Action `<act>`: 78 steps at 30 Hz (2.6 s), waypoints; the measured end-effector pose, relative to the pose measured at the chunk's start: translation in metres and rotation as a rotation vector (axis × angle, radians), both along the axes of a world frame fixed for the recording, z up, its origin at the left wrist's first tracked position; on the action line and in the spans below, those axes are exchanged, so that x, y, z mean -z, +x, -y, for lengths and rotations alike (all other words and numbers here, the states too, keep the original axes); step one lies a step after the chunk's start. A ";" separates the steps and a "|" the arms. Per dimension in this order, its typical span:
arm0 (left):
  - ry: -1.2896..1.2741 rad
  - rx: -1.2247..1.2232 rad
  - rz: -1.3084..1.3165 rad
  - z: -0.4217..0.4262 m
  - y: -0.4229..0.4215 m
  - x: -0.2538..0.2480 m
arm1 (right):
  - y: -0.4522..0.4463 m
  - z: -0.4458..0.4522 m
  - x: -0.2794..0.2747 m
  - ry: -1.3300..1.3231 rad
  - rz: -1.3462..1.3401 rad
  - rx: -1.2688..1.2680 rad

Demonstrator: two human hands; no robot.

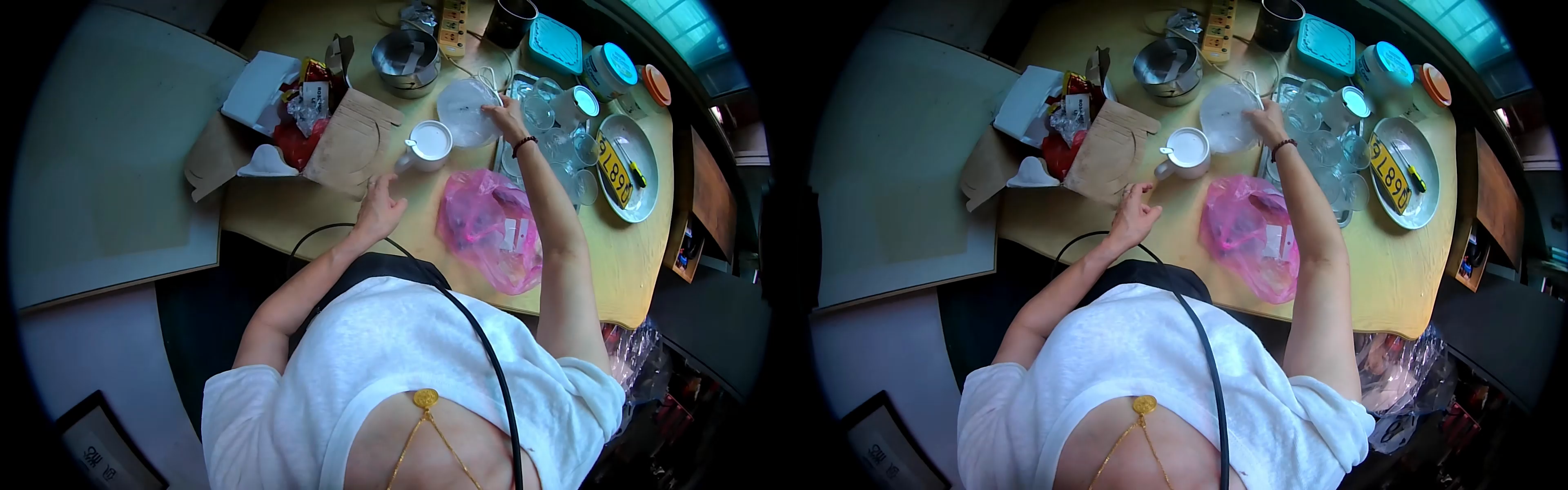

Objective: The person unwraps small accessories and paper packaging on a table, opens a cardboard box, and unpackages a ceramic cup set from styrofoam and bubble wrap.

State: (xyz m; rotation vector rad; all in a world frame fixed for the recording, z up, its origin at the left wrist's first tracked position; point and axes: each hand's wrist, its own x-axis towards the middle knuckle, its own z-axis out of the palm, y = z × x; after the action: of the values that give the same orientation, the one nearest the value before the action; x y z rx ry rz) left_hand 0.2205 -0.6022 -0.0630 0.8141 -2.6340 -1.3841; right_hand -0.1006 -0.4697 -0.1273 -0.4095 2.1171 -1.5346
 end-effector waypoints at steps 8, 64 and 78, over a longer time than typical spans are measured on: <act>0.058 0.328 0.013 -0.023 -0.016 -0.006 | -0.004 -0.008 0.047 0.084 -0.111 0.085; 0.114 0.627 0.042 -0.040 0.007 -0.040 | 0.244 -0.221 -0.033 0.515 -0.748 0.310; 0.308 0.397 -0.304 -0.025 0.018 -0.098 | 0.224 -0.284 0.018 0.978 -0.519 0.114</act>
State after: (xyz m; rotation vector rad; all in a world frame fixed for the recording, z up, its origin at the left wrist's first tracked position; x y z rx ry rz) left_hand 0.2388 -0.5768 0.0349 0.0705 -2.4587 -1.8657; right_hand 0.1236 -0.1861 -0.1453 -0.3340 2.9972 -0.2843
